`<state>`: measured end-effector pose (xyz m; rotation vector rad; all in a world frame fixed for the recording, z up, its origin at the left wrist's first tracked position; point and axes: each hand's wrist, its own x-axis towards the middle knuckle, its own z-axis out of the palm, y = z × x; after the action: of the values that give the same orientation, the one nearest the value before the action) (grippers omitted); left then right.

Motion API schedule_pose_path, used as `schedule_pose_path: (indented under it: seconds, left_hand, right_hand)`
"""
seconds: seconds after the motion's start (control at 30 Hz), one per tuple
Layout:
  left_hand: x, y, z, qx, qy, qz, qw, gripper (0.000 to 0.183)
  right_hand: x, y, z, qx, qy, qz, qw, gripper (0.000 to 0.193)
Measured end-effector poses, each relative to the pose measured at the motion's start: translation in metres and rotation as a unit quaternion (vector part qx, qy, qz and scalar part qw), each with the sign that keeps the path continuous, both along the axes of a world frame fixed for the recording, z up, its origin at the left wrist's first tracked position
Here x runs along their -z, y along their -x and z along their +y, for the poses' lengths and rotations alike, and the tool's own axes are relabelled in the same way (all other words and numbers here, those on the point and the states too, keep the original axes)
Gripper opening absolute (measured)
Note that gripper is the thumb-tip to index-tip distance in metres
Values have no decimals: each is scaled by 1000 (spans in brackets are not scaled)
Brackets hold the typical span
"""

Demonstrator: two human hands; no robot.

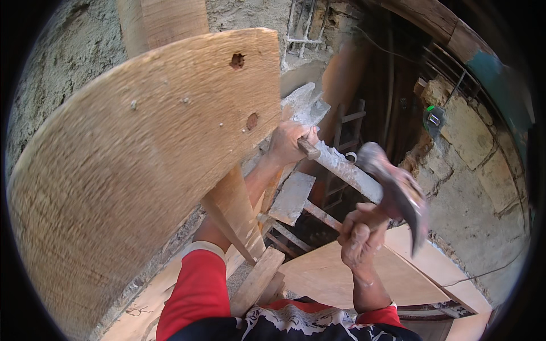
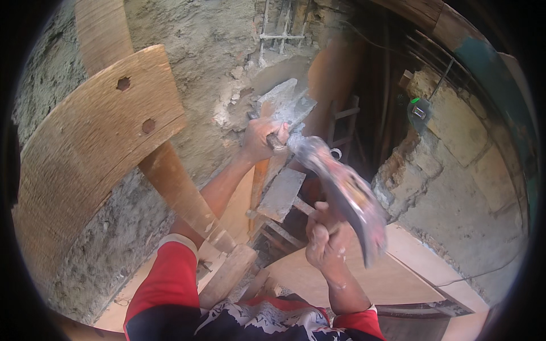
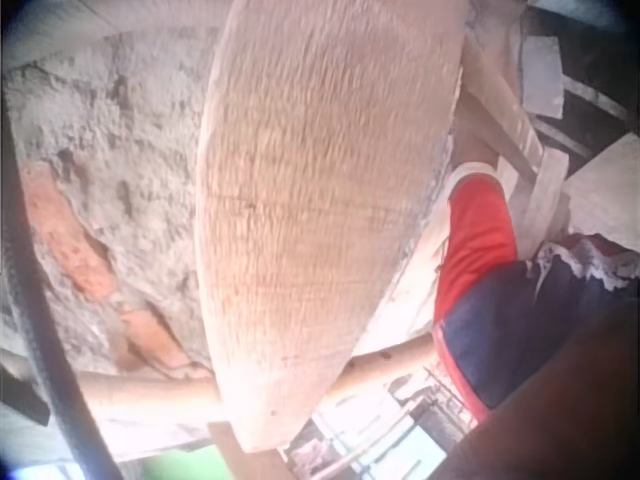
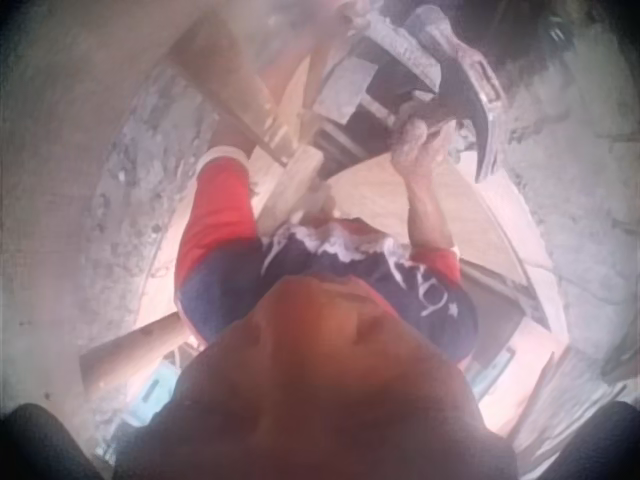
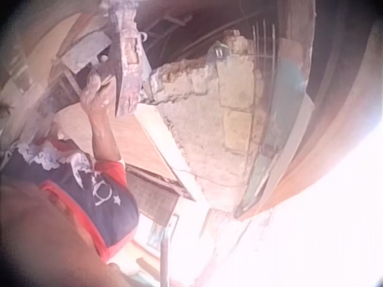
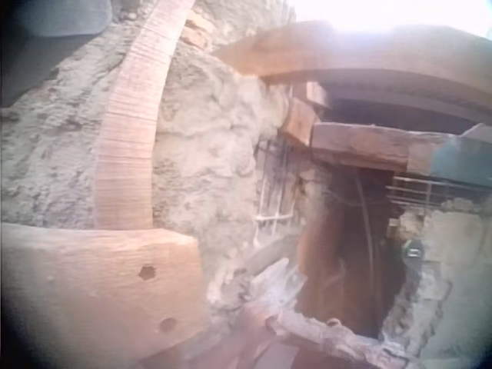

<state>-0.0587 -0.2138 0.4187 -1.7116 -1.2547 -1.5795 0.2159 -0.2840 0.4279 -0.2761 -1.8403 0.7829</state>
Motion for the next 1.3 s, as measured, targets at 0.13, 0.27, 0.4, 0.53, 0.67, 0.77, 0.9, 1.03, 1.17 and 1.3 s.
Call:
schedule_pose_path:
  seconds: [0.13, 0.27, 0.4, 0.53, 0.67, 0.77, 0.9, 1.03, 1.17, 1.3]
  left_hand:
    - [-12, 1, 2, 34, -2, -47, 998, 28]
    - [9, 0, 5, 70, 3, -2, 998, 27]
    - [12, 17, -7, 88, -14, 42, 995, 25]
    - [15, 28, -12, 70, 11, 58, 996, 21]
    - [25, 44, -22, 47, 29, 105, 993, 20]
    - [27, 39, -23, 83, 53, 87, 991, 22]
    - [21, 34, -27, 95, 60, 61, 992, 22]
    - [14, 33, -38, 117, 26, 87, 989, 22]
    - [13, 43, -46, 84, 73, 58, 992, 23]
    - [33, 39, -42, 100, 120, 59, 986, 24]
  right_hand:
    - [-6, 6, 9, -118, -129, 114, 978, 39]
    - [42, 1, 34, 116, -238, -194, 945, 23]
    - [24, 4, 21, 105, -119, -58, 986, 28]
    - [35, -8, 42, -84, -195, -126, 969, 19]
    - [14, 23, 44, 34, -166, -205, 964, 17]
    - [37, 8, 38, -37, -270, -46, 961, 16]
    - [48, 15, 59, -10, -202, -280, 938, 15]
    - [33, 13, 42, 53, -267, -202, 941, 34]
    - [48, 12, 51, -117, -297, -117, 941, 30]
    - [38, 21, 71, 19, -265, -283, 922, 27]
